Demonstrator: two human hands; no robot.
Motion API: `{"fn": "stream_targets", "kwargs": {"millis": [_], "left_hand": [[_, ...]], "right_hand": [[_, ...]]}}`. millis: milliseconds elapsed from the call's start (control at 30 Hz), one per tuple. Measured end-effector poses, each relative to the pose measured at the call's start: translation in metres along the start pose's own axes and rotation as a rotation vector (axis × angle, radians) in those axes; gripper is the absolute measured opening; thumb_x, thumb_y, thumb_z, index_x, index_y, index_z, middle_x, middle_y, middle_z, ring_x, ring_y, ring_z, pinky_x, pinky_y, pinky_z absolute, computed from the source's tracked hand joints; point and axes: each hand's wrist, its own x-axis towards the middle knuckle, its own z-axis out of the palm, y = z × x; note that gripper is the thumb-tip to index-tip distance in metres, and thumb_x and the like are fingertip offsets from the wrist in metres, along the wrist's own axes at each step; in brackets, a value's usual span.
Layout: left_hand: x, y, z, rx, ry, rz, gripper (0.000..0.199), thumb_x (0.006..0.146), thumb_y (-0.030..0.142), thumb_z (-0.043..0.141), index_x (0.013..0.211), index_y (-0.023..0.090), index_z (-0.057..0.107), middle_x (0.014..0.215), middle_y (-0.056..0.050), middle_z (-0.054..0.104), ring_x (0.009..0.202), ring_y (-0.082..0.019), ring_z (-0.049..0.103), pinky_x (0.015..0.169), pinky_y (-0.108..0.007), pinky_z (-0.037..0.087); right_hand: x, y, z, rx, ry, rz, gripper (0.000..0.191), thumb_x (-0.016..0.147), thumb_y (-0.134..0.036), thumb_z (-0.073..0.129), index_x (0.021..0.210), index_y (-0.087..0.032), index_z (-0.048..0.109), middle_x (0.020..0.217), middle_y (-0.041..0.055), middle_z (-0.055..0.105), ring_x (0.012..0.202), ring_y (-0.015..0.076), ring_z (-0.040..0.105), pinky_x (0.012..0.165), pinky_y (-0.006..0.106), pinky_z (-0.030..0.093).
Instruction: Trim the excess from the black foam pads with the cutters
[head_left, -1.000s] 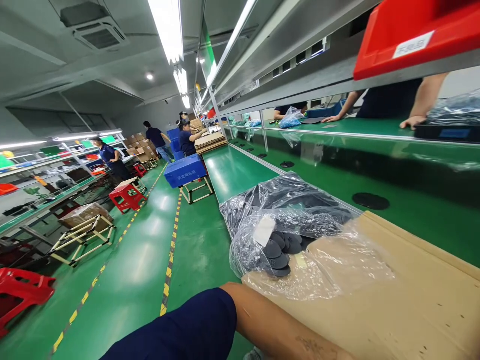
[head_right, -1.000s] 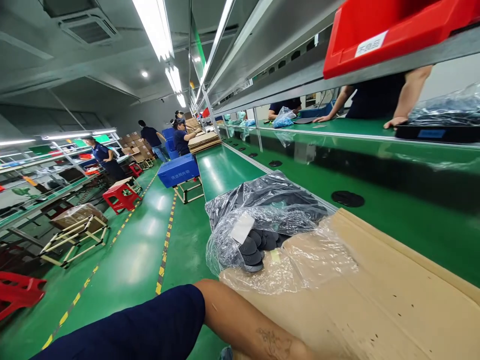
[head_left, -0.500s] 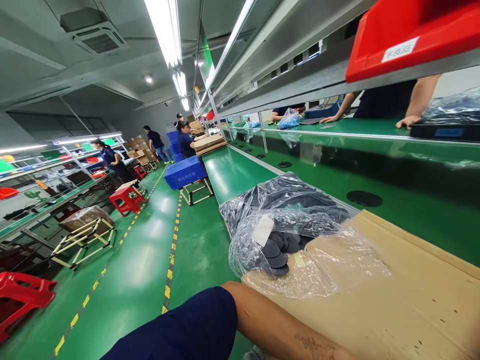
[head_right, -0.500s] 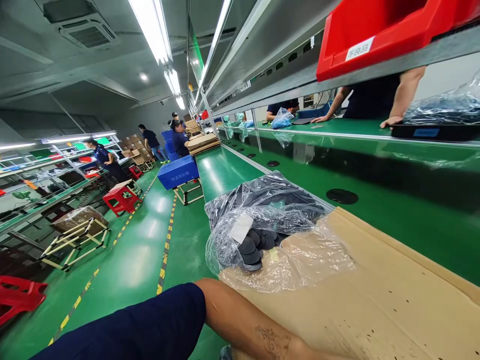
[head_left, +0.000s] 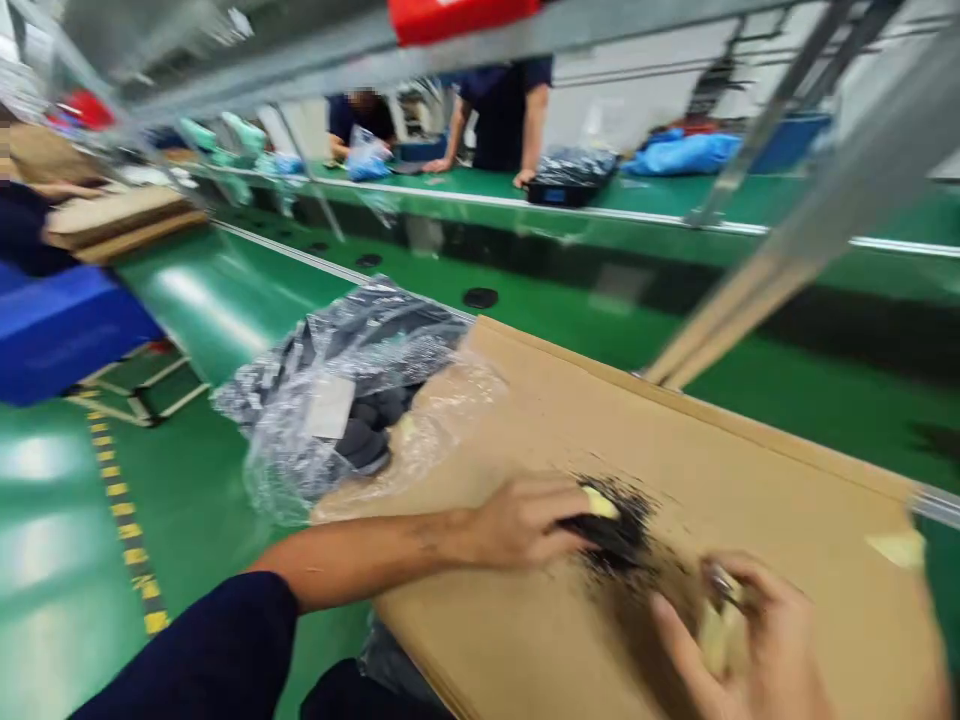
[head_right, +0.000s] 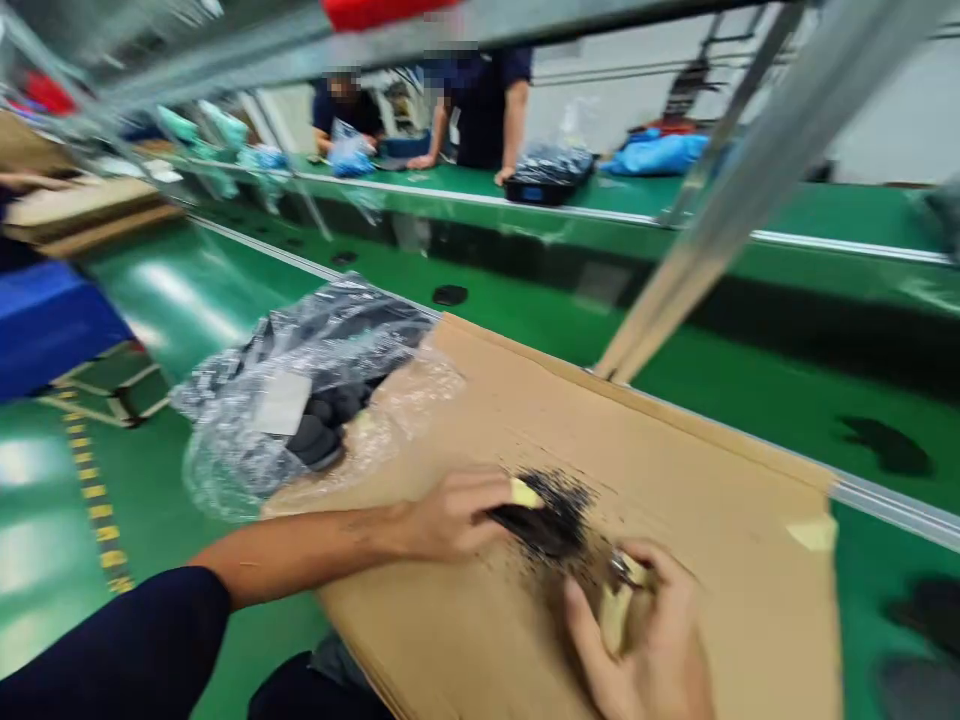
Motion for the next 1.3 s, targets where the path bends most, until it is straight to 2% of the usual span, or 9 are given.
{"fn": "stream_targets", "kwargs": {"millis": [67, 133, 333, 533, 667, 900, 1100, 1300], "left_hand": [[-0.004, 0.004, 0.0, -0.081, 0.092, 0.01, 0.023, 0.1, 0.023, 0.057, 0.115, 0.008, 0.066, 0.095, -0.013, 0.073, 0.09, -0.019, 0.07, 0.082, -0.03, 0.06], [-0.005, 0.008, -0.001, -0.112, 0.114, 0.006, 0.02, 0.099, 0.02, 0.058, 0.113, 0.01, 0.067, 0.093, -0.011, 0.073, 0.086, -0.018, 0.069, 0.077, -0.03, 0.059], [-0.004, 0.017, -0.006, -0.139, 0.058, 0.025, 0.016, 0.098, 0.02, 0.061, 0.11, 0.013, 0.069, 0.093, -0.009, 0.075, 0.084, -0.016, 0.068, 0.076, -0.031, 0.059], [-0.003, 0.021, -0.007, -0.205, 0.055, 0.084, 0.015, 0.098, 0.019, 0.062, 0.11, 0.014, 0.07, 0.088, -0.009, 0.076, 0.082, -0.016, 0.069, 0.075, -0.029, 0.06], [-0.003, 0.023, -0.007, -0.232, 0.062, 0.12, 0.015, 0.099, 0.019, 0.061, 0.109, 0.013, 0.07, 0.087, -0.009, 0.076, 0.083, -0.016, 0.069, 0.075, -0.029, 0.06], [-0.005, 0.022, -0.008, -0.228, 0.056, 0.127, 0.024, 0.098, 0.016, 0.063, 0.121, 0.013, 0.068, 0.089, -0.01, 0.077, 0.083, -0.016, 0.071, 0.074, -0.029, 0.061], [-0.006, 0.021, -0.008, -0.227, 0.043, 0.163, 0.022, 0.098, 0.017, 0.062, 0.119, 0.014, 0.068, 0.094, -0.01, 0.077, 0.089, -0.017, 0.072, 0.078, -0.031, 0.062], [-0.008, 0.017, -0.005, -0.243, 0.033, 0.136, 0.018, 0.097, 0.014, 0.063, 0.113, 0.013, 0.07, 0.095, -0.011, 0.078, 0.088, -0.017, 0.073, 0.079, -0.031, 0.061]], "right_hand": [[-0.001, -0.008, -0.012, -0.101, -0.025, -0.012, 0.034, 0.095, -0.034, 0.063, 0.125, -0.021, 0.055, 0.097, 0.0086, 0.061, 0.081, 0.0233, 0.06, 0.069, 0.037, 0.052], [0.003, -0.014, -0.016, -0.161, -0.061, -0.065, 0.029, 0.096, -0.028, 0.059, 0.124, -0.023, 0.056, 0.098, 0.0095, 0.061, 0.087, 0.0254, 0.06, 0.074, 0.039, 0.051], [0.003, -0.016, -0.016, -0.176, -0.178, -0.113, 0.046, 0.092, -0.019, 0.06, 0.137, -0.025, 0.055, 0.099, 0.0086, 0.065, 0.088, 0.0258, 0.06, 0.072, 0.038, 0.048], [-0.001, -0.016, -0.016, -0.142, -0.246, -0.138, 0.032, 0.092, -0.017, 0.058, 0.123, -0.022, 0.06, 0.096, 0.0082, 0.068, 0.087, 0.0246, 0.062, 0.072, 0.038, 0.048], [-0.001, -0.017, -0.017, -0.13, -0.26, -0.164, 0.028, 0.094, -0.018, 0.059, 0.122, -0.02, 0.058, 0.098, 0.0092, 0.068, 0.084, 0.0237, 0.061, 0.071, 0.038, 0.049], [-0.002, -0.018, -0.018, -0.131, -0.233, -0.158, 0.027, 0.094, -0.017, 0.059, 0.121, -0.022, 0.059, 0.097, 0.0086, 0.068, 0.084, 0.0237, 0.062, 0.071, 0.038, 0.048], [-0.002, -0.021, -0.016, -0.151, -0.255, -0.199, 0.026, 0.096, -0.017, 0.057, 0.122, -0.019, 0.059, 0.099, 0.0103, 0.069, 0.085, 0.0235, 0.062, 0.071, 0.037, 0.048], [-0.004, -0.022, -0.016, -0.171, -0.225, -0.218, 0.023, 0.098, -0.017, 0.055, 0.121, -0.015, 0.061, 0.094, 0.0102, 0.069, 0.08, 0.0212, 0.062, 0.067, 0.034, 0.048]]}}
